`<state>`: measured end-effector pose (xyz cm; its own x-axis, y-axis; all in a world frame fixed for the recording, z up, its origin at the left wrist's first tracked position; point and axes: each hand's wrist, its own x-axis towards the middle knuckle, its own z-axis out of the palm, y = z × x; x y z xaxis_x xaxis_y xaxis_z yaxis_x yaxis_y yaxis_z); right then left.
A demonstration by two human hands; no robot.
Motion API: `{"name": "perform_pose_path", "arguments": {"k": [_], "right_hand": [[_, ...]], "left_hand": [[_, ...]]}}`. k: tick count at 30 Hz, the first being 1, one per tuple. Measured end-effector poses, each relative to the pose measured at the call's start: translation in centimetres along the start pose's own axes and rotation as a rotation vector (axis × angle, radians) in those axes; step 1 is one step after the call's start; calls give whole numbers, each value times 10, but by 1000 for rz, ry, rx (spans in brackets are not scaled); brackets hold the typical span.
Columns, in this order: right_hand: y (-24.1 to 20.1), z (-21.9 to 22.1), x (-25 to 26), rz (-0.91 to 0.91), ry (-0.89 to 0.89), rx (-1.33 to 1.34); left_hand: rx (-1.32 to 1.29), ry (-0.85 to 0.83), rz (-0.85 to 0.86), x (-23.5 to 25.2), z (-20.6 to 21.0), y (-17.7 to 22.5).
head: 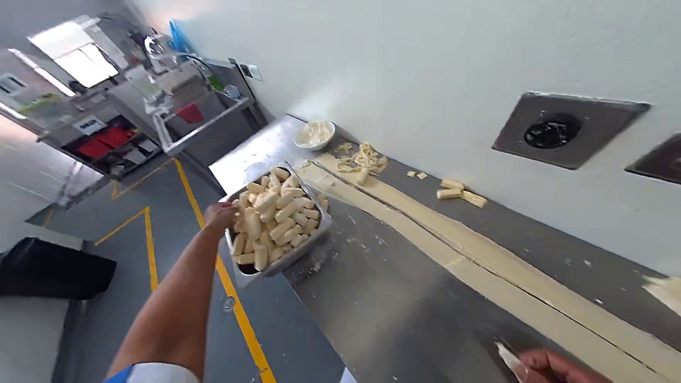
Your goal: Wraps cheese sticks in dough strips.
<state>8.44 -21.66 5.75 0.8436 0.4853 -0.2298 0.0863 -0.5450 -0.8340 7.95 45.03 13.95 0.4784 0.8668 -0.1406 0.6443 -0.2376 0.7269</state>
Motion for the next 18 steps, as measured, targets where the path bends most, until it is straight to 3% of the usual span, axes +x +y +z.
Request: {"name": "perform_pose_path", "arguments": {"k": [3,4,5,7,9,11,13,16,18], "right_hand": [[-37,-38,-15,-1,125,211],[-47,-53,-22,-17,185,248],[-55,-69,-30,-35,234,278],[-73,-99,-45,-107,301,313],[-93,-120,-58,-206,344,336],[-116,-133,-71,-288,380,366],[-141,-141,-82,-354,410,401],[-174,-148,-95,-425,442,447],[-188,-150,-103,-456,453,467]], "left_hand": [[80,-112,246,-24,-16,-2],[120,-139,261,-40,-14,13],[81,-110,163,-67,-5,40],[17,-24,394,-102,11,58],[-142,-122,690,-156,32,79],[-386,-347,948,-232,80,104],[-560,-696,1063,-328,136,128],[-496,-1168,1048,-439,204,152],[-481,-1326,978,-473,233,152]]}}
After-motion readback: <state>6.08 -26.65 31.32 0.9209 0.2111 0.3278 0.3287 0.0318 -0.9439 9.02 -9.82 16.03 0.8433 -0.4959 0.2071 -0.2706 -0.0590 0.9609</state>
